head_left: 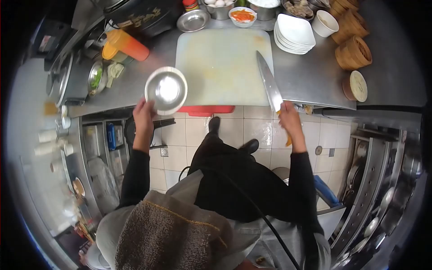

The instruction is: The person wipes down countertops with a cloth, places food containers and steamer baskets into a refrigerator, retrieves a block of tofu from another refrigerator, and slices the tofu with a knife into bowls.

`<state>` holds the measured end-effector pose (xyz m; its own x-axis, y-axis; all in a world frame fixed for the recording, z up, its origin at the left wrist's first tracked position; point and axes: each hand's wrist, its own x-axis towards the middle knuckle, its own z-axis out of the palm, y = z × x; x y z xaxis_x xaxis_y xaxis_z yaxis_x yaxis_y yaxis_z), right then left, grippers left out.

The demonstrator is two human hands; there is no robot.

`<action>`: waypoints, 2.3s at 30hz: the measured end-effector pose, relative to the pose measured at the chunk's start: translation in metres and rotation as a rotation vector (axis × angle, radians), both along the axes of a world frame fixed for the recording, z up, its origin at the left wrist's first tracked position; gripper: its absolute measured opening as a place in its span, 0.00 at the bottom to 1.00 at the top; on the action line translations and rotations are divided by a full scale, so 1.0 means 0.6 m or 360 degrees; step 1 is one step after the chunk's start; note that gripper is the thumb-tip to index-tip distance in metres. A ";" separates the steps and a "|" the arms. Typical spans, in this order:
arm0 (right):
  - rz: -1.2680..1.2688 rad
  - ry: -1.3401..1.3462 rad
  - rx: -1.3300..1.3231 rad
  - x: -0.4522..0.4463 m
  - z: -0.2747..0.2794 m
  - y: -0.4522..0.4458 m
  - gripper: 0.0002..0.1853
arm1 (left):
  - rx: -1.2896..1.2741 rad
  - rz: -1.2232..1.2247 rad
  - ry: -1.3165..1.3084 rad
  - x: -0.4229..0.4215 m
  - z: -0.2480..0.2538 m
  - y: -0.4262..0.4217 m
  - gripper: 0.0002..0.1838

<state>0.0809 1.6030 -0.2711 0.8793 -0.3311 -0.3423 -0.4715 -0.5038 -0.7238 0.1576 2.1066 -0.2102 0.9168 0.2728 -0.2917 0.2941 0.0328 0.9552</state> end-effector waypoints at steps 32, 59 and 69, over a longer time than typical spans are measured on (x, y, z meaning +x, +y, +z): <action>-0.0211 -0.0273 0.0532 -0.062 0.133 0.085 0.18 | -0.0421 -0.0538 0.0057 0.063 -0.076 -0.139 0.25; -0.0602 -0.0280 0.0098 -0.147 0.182 0.173 0.22 | 0.2019 -0.0440 0.0029 0.286 -0.103 0.391 0.39; -0.0538 -0.0129 0.0186 -0.131 0.181 0.182 0.18 | 0.1964 -0.0195 -0.0286 0.466 -0.232 0.472 0.33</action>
